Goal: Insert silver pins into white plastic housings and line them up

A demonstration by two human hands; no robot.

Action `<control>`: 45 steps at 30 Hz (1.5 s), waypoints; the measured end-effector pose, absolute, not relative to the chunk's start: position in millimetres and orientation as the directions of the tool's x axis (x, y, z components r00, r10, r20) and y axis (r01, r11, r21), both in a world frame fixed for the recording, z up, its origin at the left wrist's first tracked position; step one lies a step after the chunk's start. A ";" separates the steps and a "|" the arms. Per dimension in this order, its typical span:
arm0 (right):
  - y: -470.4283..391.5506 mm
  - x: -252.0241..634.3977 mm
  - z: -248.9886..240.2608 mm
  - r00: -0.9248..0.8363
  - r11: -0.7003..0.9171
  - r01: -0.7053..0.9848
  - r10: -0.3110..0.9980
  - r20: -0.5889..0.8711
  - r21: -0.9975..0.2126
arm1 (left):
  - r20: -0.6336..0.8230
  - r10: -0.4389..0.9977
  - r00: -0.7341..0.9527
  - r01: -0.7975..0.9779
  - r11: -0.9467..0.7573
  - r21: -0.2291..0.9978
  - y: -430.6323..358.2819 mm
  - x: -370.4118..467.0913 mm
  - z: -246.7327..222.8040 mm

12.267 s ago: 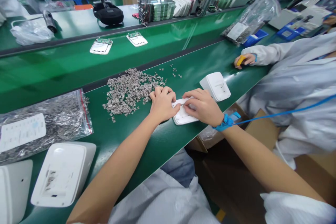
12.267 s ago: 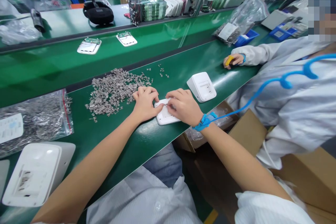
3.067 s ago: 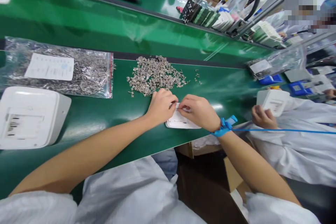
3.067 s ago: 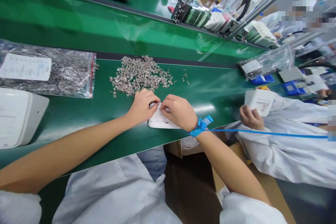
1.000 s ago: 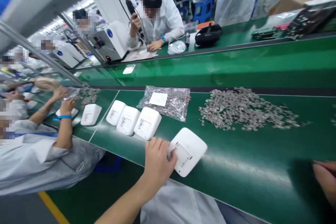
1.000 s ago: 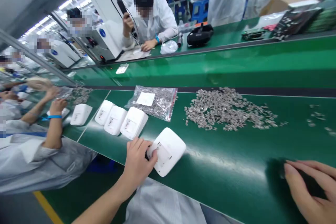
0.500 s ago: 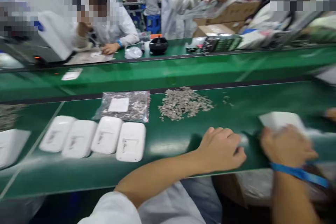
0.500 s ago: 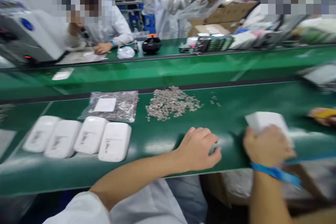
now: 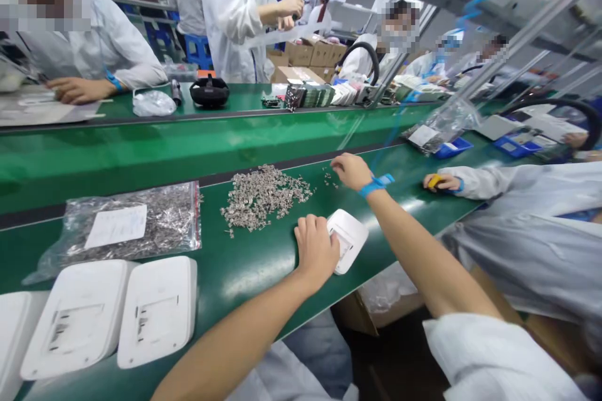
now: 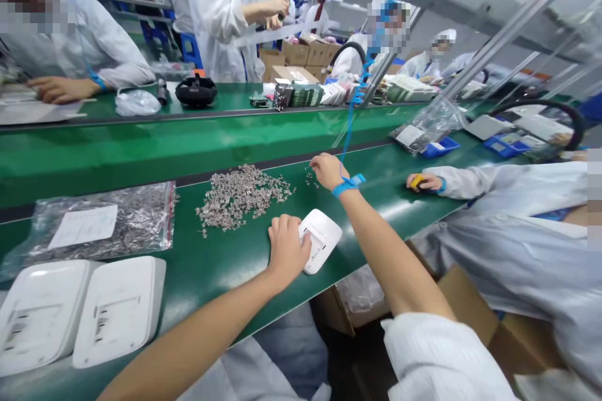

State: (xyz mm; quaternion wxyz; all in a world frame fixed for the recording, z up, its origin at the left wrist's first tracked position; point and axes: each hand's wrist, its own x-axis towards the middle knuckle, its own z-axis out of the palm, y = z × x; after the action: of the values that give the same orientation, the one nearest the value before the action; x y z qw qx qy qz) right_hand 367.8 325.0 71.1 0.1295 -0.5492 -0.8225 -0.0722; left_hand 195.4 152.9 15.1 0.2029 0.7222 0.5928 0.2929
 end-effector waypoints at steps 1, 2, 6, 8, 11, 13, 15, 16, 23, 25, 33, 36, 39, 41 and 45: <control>343.7 366.0 70.4 -0.408 0.425 0.905 0.876 0.258 -0.012 | 0.185 0.973 0.135 0.736 -0.224 0.639 152.9 192.5 15.6; 357.9 363.2 68.5 -0.452 0.465 0.886 0.864 0.223 -0.007 | 0.191 0.970 0.151 0.735 -0.239 0.635 153.3 188.8 15.7; 377.7 350.5 54.7 -0.551 0.552 0.833 0.827 0.112 0.023 | 0.231 0.935 0.268 0.702 -0.354 0.618 159.1 171.8 13.5; 377.4 348.5 50.7 -0.536 0.534 0.844 0.839 0.096 0.042 | 0.244 0.924 0.293 0.671 -0.381 0.637 163.3 167.3 11.5; 372.5 351.9 55.0 -0.433 0.436 0.900 0.892 0.129 0.006 | 0.248 0.924 0.292 0.635 -0.381 0.672 168.1 166.7 9.7; 360.9 355.1 62.6 -0.377 0.389 0.920 0.911 0.164 -0.045 | 0.252 0.927 0.277 0.609 -0.372 0.700 169.7 168.2 9.8; 337.7 355.7 69.8 -0.381 0.415 0.900 0.898 0.222 -0.136 | 0.267 0.942 0.204 0.569 -0.336 0.751 170.8 169.7 10.4; 321.7 354.2 72.6 -0.390 0.444 0.873 0.884 0.259 -0.202 | 0.276 0.950 0.148 0.543 -0.311 0.780 171.4 170.3 10.5; 203.9 329.9 78.7 -0.453 0.570 0.679 0.821 0.347 -0.461 | 0.274 0.961 -0.021 0.450 -0.236 0.861 174.2 171.3 8.4; 187.0 329.7 76.6 -0.462 0.583 0.695 0.810 0.361 -0.420 | 0.254 0.967 -0.016 0.465 -0.218 0.858 172.8 169.2 8.2; 158.8 343.7 65.5 -0.590 0.687 0.708 0.703 0.398 -0.163 | 0.209 0.975 0.074 0.469 -0.219 0.856 161.4 153.2 8.9; 157.5 340.0 64.0 -0.660 0.712 0.696 0.684 0.311 -0.087 | 0.196 0.976 0.098 0.477 -0.219 0.851 160.4 153.1 8.4; 163.2 334.4 64.2 -0.717 0.741 0.671 0.662 0.220 -0.044 | 0.212 0.965 0.153 0.492 -0.260 0.831 160.1 154.6 8.3; 169.7 331.8 65.0 -0.724 0.741 0.669 0.668 0.171 -0.062 | 0.216 0.964 0.158 0.493 -0.266 0.828 160.1 155.1 8.6; 183.5 328.9 68.5 -0.696 0.698 0.704 0.715 0.071 -0.130 | 0.222 0.960 0.172 0.489 -0.279 0.826 160.8 155.3 8.0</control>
State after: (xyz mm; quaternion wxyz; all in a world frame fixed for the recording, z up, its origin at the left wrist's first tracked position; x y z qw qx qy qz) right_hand 328.9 183.5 68.5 0.0580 -0.3858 -0.9196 0.0464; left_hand 155.3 160.8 8.0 0.3064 0.7015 0.5164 0.3838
